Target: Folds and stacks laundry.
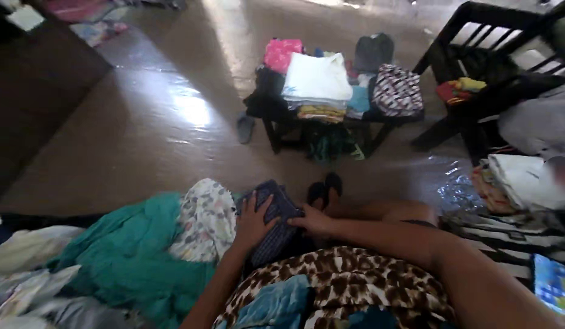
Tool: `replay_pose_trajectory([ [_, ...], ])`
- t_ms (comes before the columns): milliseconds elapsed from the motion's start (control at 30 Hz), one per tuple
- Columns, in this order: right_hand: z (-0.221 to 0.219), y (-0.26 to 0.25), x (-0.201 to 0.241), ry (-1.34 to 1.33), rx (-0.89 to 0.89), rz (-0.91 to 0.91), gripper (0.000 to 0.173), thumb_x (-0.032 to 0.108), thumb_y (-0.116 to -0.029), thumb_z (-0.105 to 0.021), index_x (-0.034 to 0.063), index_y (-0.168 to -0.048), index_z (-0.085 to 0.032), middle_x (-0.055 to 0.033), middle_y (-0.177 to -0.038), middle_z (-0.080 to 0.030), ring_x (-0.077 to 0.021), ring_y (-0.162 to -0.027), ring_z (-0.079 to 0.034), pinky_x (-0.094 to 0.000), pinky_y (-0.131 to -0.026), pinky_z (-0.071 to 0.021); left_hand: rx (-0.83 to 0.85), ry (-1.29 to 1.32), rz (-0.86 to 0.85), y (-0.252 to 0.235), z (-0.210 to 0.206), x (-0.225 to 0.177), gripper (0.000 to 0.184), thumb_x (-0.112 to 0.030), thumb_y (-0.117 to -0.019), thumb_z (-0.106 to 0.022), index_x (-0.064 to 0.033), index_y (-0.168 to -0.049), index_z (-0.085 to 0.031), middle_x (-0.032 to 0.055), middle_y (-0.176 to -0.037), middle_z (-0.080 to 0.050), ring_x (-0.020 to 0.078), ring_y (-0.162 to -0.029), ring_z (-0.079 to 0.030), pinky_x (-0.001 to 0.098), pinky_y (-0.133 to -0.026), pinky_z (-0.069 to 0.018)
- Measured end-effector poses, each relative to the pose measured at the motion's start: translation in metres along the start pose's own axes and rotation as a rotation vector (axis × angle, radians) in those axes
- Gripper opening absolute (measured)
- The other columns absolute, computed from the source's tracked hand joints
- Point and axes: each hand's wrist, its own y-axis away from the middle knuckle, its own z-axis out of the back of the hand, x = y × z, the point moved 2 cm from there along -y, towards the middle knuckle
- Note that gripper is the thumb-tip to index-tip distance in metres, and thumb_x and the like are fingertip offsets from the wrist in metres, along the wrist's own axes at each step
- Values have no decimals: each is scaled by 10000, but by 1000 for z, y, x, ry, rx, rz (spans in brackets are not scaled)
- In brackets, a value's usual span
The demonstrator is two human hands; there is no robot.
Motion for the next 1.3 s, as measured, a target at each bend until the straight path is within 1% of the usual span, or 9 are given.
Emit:
replay_pose_trajectory([
  [167, 0, 8, 0, -196, 28, -49, 737, 421, -1000, -652, 98, -1555, -289, -236, -1422, -513, -352, -1203, -603, -517, -942, -541, -75, -6, -6, 6, -1, -2, 702, -470, -945, -655, -244, -1571, -432, 277, -1671, -156, 583, -1498, -149, 794, -1073, -239],
  [367, -3, 10, 16, -195, -6, 12, 655, 109, -988, -665, 77, -1528, -296, -222, -1440, -492, -338, -1194, -615, -499, -906, -569, -40, -56, 25, 6, 6, -13, 710, -452, -960, -653, -226, -1585, -404, 277, -1670, -161, 585, -1496, -152, 790, -1081, -218],
  [533, 4, 5, 17, -241, -20, 100, 711, 225, -1006, -670, 129, -1566, -243, -241, -1462, -480, -360, -1192, -628, -530, -917, -570, 62, -132, 152, 0, 14, -37, 685, -482, -1008, -594, -291, -1612, -332, 241, -1690, -121, 558, -1515, -119, 797, -1087, -198],
  [633, 13, 1, 18, -202, -41, 160, 644, 87, -1007, -624, 161, -1564, -309, -239, -1491, -454, -368, -1187, -625, -538, -896, -573, 100, -111, 199, -5, 17, -42, 702, -555, -1016, -536, -323, -1627, -281, 204, -1705, -91, 533, -1530, -97, 806, -1090, -186],
  [867, 94, 46, 68, -172, -197, 396, 450, 58, -1022, -560, 77, -1460, -461, -179, -1373, -558, -245, -1106, -663, -415, -868, -600, -377, 52, -91, -21, 30, -52, 700, -540, -1023, -339, -104, -1566, -420, 299, -1602, -324, 576, -1457, -283, 817, -1069, -214],
  [967, 144, 72, 58, -237, -329, 420, 426, 55, -1013, -574, 79, -1430, -492, -182, -1307, -602, -266, -1067, -682, -433, -842, -614, -54, -48, 41, -34, 20, -55, 591, -486, -1058, -454, -195, -1571, -429, 289, -1640, -244, 585, -1491, -175, 817, -1099, -167],
  [1033, 170, 90, 39, -223, -407, 425, 438, 50, -1008, -578, 75, -1434, -479, -164, -1306, -604, -247, -1044, -691, -413, -817, -624, 121, -193, 138, -46, 4, -52, 572, -526, -1027, -514, -218, -1509, -525, 265, -1623, -309, 568, -1492, -195, 822, -1091, -189],
  [1200, 214, 113, -5, -216, -609, 345, 476, 13, -995, -575, 78, -1454, -466, -164, -1299, -606, -236, -1011, -697, -409, -798, -624, 154, -279, 179, -58, -2, -56, 530, -521, -998, -560, -194, -1410, -620, 218, -1545, -455, 508, -1450, -339, 771, -1074, -290],
  [1300, 244, 117, 9, -234, -695, 364, 475, 8, -996, -563, 58, -1455, -452, -175, -1278, -593, -226, -991, -683, -392, -783, -610, 147, -279, 189, -61, -3, -54, 487, -484, -1001, -568, -193, -1384, -639, 192, -1518, -496, 494, -1439, -361, 754, -1072, -304],
])
